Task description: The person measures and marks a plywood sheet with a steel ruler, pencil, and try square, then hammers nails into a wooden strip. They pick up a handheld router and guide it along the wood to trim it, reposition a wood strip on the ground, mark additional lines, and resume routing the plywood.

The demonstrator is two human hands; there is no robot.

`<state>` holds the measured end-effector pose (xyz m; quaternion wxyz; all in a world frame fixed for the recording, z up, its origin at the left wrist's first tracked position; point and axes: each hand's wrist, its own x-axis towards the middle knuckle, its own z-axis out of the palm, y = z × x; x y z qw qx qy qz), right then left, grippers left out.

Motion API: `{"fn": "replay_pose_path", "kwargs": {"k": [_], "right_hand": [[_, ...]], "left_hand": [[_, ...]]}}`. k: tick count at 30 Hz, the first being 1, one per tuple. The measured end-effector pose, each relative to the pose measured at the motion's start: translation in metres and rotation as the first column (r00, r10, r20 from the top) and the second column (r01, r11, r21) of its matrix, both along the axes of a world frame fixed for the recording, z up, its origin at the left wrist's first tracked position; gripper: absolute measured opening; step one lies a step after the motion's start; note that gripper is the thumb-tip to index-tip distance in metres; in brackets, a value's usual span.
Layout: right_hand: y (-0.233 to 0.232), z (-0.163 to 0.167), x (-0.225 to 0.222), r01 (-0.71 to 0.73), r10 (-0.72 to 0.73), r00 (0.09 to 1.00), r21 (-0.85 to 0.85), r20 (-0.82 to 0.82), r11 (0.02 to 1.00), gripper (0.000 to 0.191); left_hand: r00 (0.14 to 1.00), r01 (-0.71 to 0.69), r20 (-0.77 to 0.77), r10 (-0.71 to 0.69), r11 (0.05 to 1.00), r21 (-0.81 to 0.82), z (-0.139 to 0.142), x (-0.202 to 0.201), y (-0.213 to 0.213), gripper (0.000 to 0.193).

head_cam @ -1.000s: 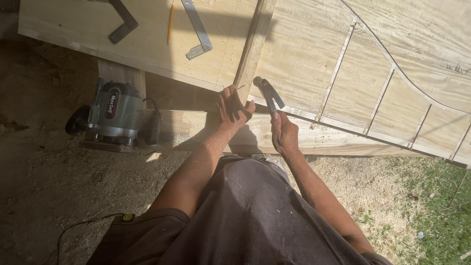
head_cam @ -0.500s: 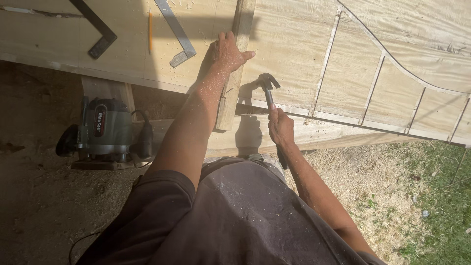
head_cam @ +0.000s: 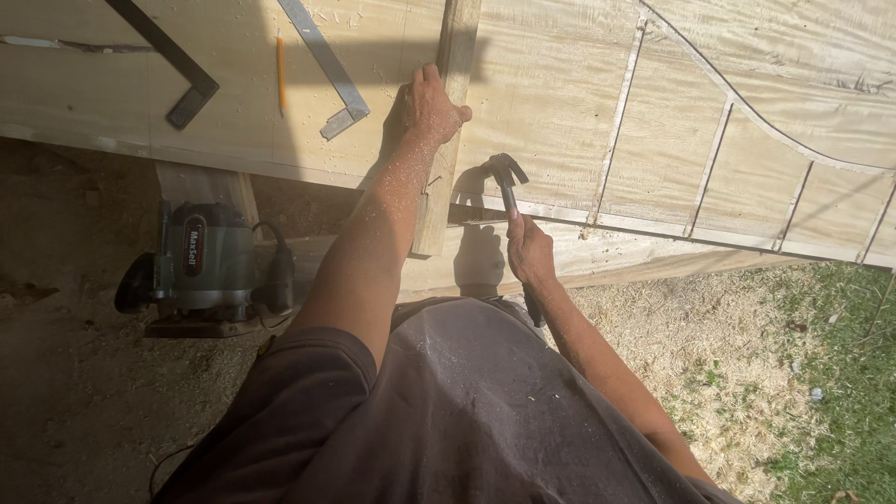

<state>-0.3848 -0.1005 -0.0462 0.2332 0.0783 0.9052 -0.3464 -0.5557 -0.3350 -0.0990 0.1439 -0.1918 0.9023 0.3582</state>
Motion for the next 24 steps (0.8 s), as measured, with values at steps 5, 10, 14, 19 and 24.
{"fn": "replay_pose_path", "kwargs": {"k": [5,10,14,19,24], "right_hand": [[0.000,0.000,0.001,-0.006,0.006,1.000,-0.001,-0.006,1.000,0.066],[0.000,-0.002,0.002,-0.009,0.009,1.000,-0.011,-0.023,1.000,0.068],[0.001,-0.002,0.002,-0.011,0.011,1.000,-0.027,-0.012,1.000,0.071],[0.001,0.000,0.001,-0.001,0.002,1.000,-0.038,0.003,0.999,0.072],[0.000,0.003,0.001,0.009,-0.008,1.000,-0.051,0.022,0.999,0.072]], "left_hand": [[0.998,-0.007,-0.056,0.006,0.999,-0.031,-0.006,-0.001,-0.001,0.094],[0.999,-0.016,-0.037,0.015,1.000,-0.007,-0.006,-0.002,-0.003,0.094],[1.000,0.002,-0.026,-0.002,1.000,-0.009,0.000,-0.002,-0.007,0.094],[1.000,-0.022,0.008,0.022,1.000,0.015,0.006,-0.005,-0.013,0.084],[0.999,-0.030,0.025,0.029,0.999,0.016,0.007,-0.008,-0.014,0.079]]}}
